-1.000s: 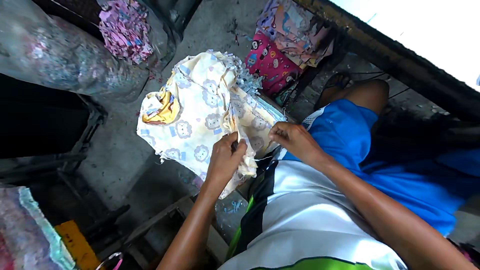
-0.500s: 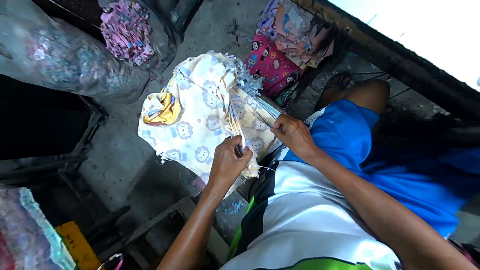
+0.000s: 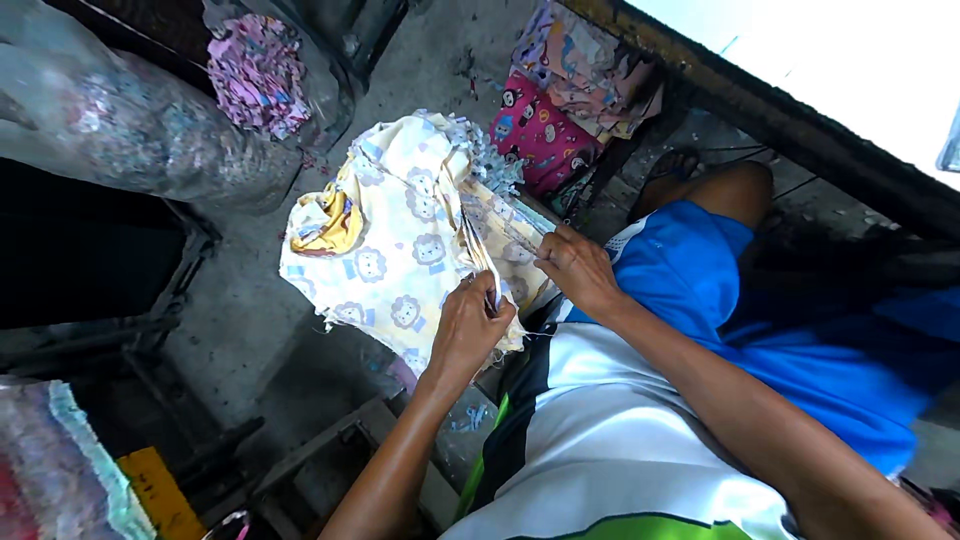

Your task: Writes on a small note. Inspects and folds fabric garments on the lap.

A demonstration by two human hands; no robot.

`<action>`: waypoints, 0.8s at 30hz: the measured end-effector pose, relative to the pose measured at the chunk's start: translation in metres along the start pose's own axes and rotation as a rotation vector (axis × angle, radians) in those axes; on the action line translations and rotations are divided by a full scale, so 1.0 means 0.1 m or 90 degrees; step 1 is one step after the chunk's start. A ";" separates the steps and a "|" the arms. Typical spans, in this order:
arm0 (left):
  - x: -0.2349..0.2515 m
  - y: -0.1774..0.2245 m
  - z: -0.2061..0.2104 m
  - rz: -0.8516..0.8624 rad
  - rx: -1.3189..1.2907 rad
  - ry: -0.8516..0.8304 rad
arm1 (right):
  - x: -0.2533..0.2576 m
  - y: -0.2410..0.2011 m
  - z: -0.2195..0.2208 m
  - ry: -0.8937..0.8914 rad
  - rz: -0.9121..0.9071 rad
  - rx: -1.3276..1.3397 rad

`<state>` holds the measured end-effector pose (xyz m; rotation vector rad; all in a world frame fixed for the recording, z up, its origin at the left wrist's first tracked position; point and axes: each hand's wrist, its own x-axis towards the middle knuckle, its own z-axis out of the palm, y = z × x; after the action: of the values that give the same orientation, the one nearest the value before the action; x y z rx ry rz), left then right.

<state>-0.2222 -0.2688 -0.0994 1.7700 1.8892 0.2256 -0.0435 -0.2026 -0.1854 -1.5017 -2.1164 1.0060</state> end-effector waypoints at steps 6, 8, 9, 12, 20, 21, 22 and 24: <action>0.01 0.02 0.05 0.009 -0.018 -0.012 | -0.20 -0.04 -0.10 -0.002 -0.002 0.053; 0.01 0.01 0.05 0.034 -0.005 -0.035 | -0.21 -0.04 -0.12 -0.059 0.024 0.106; 0.01 0.01 0.05 0.039 0.013 -0.053 | -0.22 -0.04 -0.13 -0.078 0.029 0.121; -0.01 0.04 0.06 0.010 0.044 -0.095 | -0.27 -0.05 -0.18 -0.070 0.037 0.118; 0.13 0.05 0.20 -0.040 -0.068 -0.047 | -0.52 -0.26 -0.24 -0.103 -0.077 0.212; 0.14 0.02 0.18 -0.038 -0.078 -0.046 | -0.53 -0.28 -0.24 -0.124 -0.089 0.220; 0.14 -0.02 0.15 -0.036 -0.082 -0.044 | -0.53 -0.28 -0.26 -0.146 -0.093 0.226; 0.10 -0.06 0.01 -0.044 -0.083 -0.044 | -0.48 -0.25 -0.31 -0.172 -0.077 0.227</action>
<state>-0.2269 -0.2601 -0.1060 1.6041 1.8394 0.2524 -0.0225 -0.2404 -0.1411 -1.1045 -2.0285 1.5142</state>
